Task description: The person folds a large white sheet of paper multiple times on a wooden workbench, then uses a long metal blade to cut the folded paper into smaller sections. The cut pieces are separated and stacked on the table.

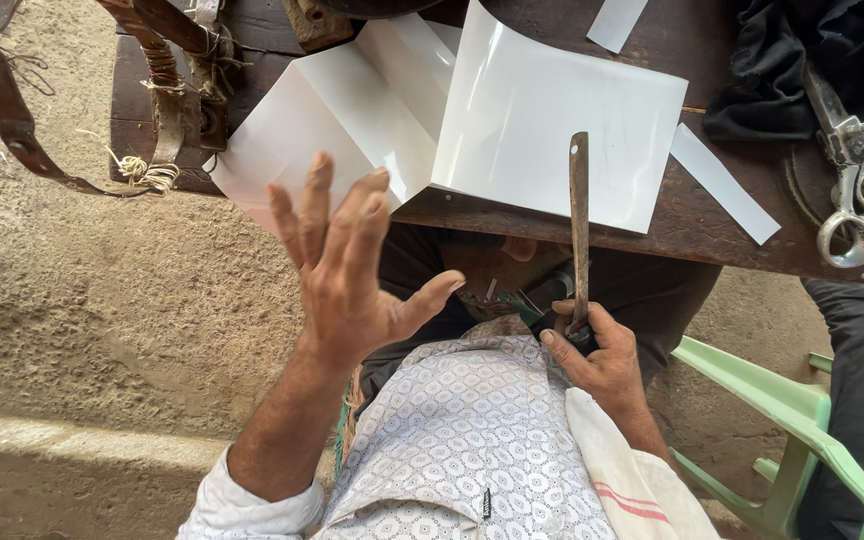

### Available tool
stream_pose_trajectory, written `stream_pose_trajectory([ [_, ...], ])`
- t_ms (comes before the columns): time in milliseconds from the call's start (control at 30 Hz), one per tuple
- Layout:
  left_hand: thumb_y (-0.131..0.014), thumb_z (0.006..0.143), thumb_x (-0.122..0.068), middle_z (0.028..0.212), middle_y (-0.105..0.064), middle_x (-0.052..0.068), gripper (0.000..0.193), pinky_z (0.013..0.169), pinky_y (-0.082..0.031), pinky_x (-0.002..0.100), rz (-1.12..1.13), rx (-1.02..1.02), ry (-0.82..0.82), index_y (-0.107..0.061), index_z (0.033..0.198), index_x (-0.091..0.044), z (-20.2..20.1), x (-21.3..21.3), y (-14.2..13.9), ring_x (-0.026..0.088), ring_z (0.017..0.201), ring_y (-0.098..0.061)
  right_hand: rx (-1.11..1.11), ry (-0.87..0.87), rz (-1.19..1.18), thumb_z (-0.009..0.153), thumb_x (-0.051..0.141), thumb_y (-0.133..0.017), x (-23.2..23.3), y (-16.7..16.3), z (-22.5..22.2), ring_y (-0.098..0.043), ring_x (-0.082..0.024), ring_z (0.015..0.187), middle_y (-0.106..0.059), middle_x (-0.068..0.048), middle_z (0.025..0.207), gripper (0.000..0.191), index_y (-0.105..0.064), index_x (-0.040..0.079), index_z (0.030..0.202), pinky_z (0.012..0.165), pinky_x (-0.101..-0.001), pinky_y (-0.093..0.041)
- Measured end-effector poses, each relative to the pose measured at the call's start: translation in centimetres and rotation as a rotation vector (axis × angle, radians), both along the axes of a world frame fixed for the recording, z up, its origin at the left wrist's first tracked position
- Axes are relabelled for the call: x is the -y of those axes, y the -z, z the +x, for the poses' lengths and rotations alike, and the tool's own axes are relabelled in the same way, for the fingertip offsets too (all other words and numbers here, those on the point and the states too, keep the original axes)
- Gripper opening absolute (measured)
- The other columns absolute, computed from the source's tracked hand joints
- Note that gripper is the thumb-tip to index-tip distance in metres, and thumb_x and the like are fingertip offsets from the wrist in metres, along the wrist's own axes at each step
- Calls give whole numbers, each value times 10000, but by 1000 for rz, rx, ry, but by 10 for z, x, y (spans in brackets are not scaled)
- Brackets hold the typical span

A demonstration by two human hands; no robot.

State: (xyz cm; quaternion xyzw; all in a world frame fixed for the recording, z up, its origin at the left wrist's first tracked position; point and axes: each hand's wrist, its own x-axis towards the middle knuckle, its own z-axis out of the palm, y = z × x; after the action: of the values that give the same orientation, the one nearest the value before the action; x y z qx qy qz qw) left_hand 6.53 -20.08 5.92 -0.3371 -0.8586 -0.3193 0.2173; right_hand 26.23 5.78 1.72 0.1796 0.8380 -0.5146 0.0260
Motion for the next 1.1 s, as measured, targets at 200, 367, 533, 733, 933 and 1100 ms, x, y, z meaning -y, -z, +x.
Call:
stream_pose_trajectory([
  [200, -621, 1011, -695, 1503, -593, 130, 965, 1316, 61, 543, 62, 36, -61, -64, 1677, -273, 18, 22, -3, 310, 1634, -158, 7, -8, -3, 863, 253, -798, 1, 3, -1, -628, -53, 611, -672, -12, 704, 400, -667, 16, 1157, 526, -227, -502],
  [367, -631, 1005, -683, 1482, -613, 130, 965, 1314, 61, 552, 70, 61, -93, -67, 1672, -272, 19, 29, 0, 301, 1637, -170, 19, -18, 0, 858, 262, -799, 4, 5, -2, -644, -60, 617, -681, -16, 701, 401, -670, 20, 1150, 524, -231, -503],
  [533, -638, 990, -677, 1486, -593, 136, 973, 1313, 44, 551, 60, 56, -89, -73, 1669, -270, 20, 27, 1, 301, 1630, -167, -47, -44, 14, 869, 259, -796, 1, 7, 0, -655, -70, 672, -692, -18, 752, 394, -670, 15, 1152, 566, -231, -521],
  [733, -659, 987, -669, 1548, -540, 119, 1009, 1319, 34, 548, 71, 57, -84, -35, 1673, -271, 18, 22, 6, 287, 1638, -154, -2, -16, 35, 852, 264, -806, -3, 7, -1, -646, -81, 641, -687, -21, 719, 396, -682, 18, 1137, 555, -245, -508],
  [933, -689, 995, -653, 1607, -450, 124, 1020, 1332, 7, 547, 71, 68, -108, -34, 1679, -277, 16, 22, 13, 280, 1611, -150, -26, -21, 34, 862, 248, -808, -3, 5, -3, -642, -80, 655, -683, -22, 728, 390, -676, 18, 1147, 566, -242, -508],
  [1100, -694, 989, -636, 1617, -442, 106, 1018, 1331, 5, 540, 61, 65, -127, -35, 1676, -275, 13, 26, 25, 290, 1640, -146, -27, -32, 35, 856, 251, -805, 0, 7, -5, -657, -74, 647, -701, -15, 740, 388, -673, 23, 1141, 557, -243, -517],
])
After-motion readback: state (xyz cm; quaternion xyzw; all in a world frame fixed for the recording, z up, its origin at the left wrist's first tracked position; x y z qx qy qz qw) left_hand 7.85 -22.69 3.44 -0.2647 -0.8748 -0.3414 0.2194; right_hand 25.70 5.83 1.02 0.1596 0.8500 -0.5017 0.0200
